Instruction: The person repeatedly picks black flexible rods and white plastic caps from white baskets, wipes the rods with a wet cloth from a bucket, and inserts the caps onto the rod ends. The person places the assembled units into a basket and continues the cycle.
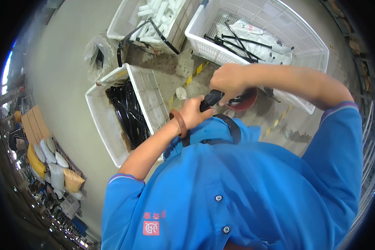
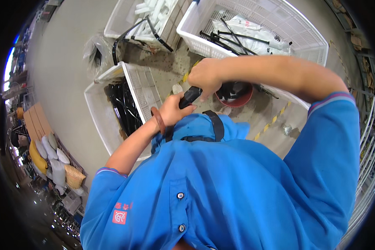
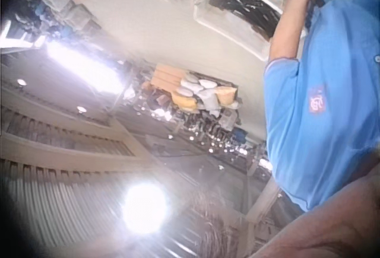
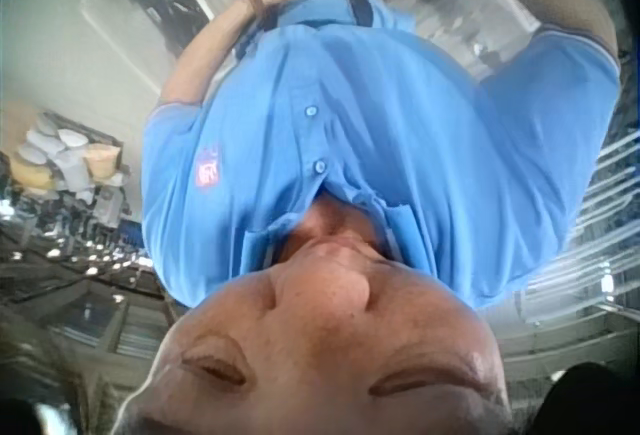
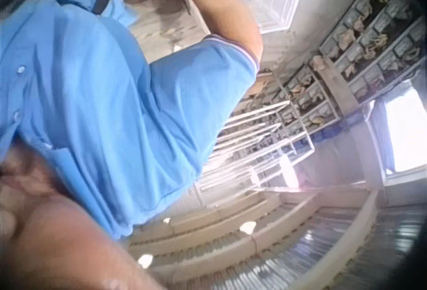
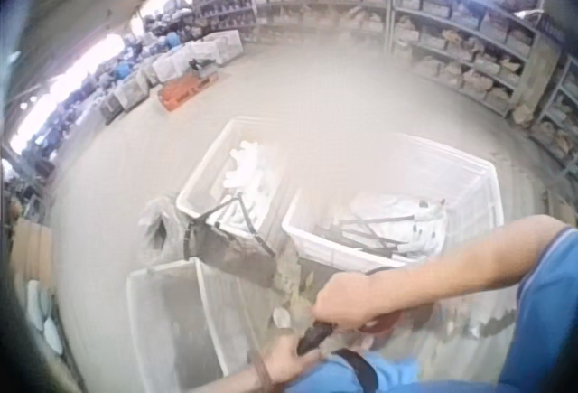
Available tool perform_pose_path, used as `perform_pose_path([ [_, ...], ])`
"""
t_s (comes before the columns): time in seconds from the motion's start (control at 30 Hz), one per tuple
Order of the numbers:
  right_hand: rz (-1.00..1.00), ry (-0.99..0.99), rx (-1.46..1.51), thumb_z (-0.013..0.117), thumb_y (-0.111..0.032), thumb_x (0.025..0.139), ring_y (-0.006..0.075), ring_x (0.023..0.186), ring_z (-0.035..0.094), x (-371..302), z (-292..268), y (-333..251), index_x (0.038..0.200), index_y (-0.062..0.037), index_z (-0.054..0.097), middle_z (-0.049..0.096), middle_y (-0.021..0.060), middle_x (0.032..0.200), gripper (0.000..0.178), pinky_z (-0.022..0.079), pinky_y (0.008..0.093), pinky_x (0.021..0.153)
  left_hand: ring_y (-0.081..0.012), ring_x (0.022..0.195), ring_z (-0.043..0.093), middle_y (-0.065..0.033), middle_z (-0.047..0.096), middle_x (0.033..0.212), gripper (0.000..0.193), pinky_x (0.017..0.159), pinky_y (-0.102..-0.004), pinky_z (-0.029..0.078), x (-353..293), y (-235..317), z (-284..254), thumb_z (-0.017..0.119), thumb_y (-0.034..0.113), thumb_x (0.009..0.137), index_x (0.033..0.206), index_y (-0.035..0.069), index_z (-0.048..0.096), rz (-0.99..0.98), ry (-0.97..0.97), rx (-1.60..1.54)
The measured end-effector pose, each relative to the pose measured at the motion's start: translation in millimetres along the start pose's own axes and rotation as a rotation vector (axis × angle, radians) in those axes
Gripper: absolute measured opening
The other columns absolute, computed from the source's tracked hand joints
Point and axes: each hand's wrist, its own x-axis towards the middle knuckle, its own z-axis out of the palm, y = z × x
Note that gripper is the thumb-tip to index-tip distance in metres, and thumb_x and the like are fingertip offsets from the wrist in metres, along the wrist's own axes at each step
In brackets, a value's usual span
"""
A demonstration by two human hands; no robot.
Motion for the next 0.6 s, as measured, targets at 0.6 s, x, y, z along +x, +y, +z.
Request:
perform_pose_path([
  [0.6, -0.294, 0.619, -0.538, 0.063, -0.019, 0.077, 0.0187, 0.083, 0.06, 276, -128, -10, 0.081, -0.0127, 0.058, 0.055, 0.0014, 0.079, 0.009, 0.042, 0.0321, 0.082, -0.0075, 0.034, 0.038, 0.0038, 0.04, 0.049, 0.017, 0.033, -0.0234, 0.028, 11, -152, -229, 0.067, 0.012, 0.091, 0.092, 0.007, 0.05, -0.198, -0.274, -1.13],
])
